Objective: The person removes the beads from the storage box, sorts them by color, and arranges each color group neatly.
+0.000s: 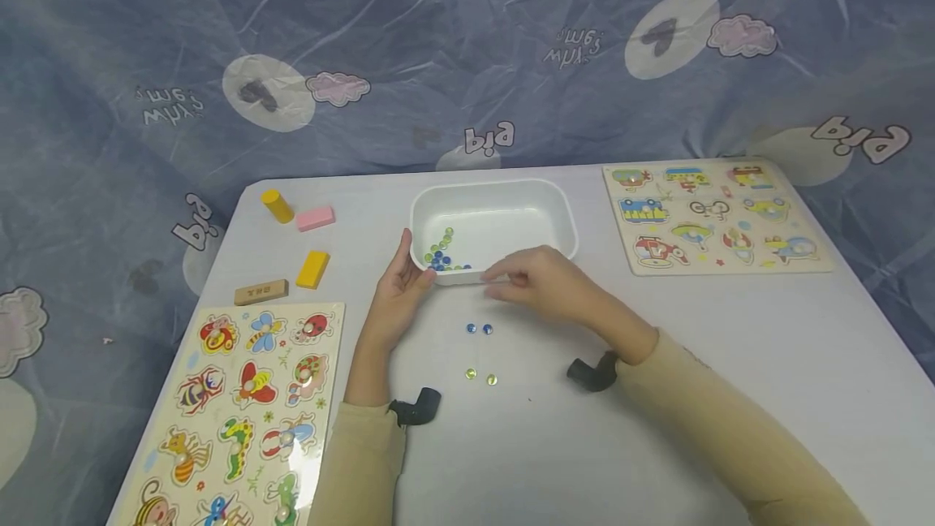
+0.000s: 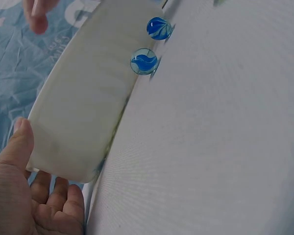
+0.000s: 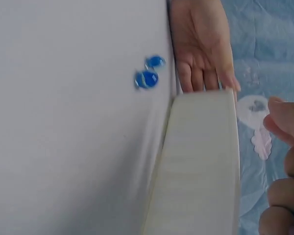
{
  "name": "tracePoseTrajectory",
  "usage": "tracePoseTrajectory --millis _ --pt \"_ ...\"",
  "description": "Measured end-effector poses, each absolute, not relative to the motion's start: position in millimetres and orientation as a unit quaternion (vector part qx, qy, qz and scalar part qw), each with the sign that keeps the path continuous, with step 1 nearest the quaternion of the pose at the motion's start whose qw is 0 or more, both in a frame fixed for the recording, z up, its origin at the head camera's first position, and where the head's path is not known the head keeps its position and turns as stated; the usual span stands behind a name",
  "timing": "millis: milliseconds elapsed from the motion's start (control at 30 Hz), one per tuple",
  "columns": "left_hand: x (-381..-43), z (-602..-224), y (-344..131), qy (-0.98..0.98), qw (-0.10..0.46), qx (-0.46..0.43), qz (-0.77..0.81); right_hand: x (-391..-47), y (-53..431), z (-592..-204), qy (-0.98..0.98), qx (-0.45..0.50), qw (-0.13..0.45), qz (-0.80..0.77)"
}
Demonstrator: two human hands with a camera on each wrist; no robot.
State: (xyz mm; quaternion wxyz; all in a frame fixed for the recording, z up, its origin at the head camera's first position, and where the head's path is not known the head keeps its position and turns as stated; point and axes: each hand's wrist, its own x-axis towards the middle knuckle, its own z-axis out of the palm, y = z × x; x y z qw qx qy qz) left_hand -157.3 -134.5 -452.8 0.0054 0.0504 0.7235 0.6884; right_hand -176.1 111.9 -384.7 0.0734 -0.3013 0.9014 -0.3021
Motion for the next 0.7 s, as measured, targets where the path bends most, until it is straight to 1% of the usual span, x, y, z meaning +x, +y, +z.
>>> tracePoseTrajectory --millis 167,267,467,533,700 --pt "-157.4 -452.3 -135.2 0.72 0.007 0.057 0.692 -210.2 101.0 -387.8 0.901 -0.299 0.031 -0.313" --pt "-157.7 -452.3 -135.5 0.718 0.008 0.062 0.693 -226.6 92.3 -391.6 0.904 -0.297 0.029 -0.305" --pt "-158.2 -452.3 -135.7 0.717 0.008 0.064 0.694 -251.9 74.5 -399.2 0.912 -0.284 0.087 -0.282" --pt "-158.4 -452.6 -135.7 0.719 0.009 0.064 0.692 -257.5 69.3 -402.1 0.913 -0.276 0.112 -0.28" --pt "-158.4 -453.0 -136.1 0.719 0.01 0.063 0.692 -267.1 55.7 -409.4 0.914 -0.269 0.151 -0.263"
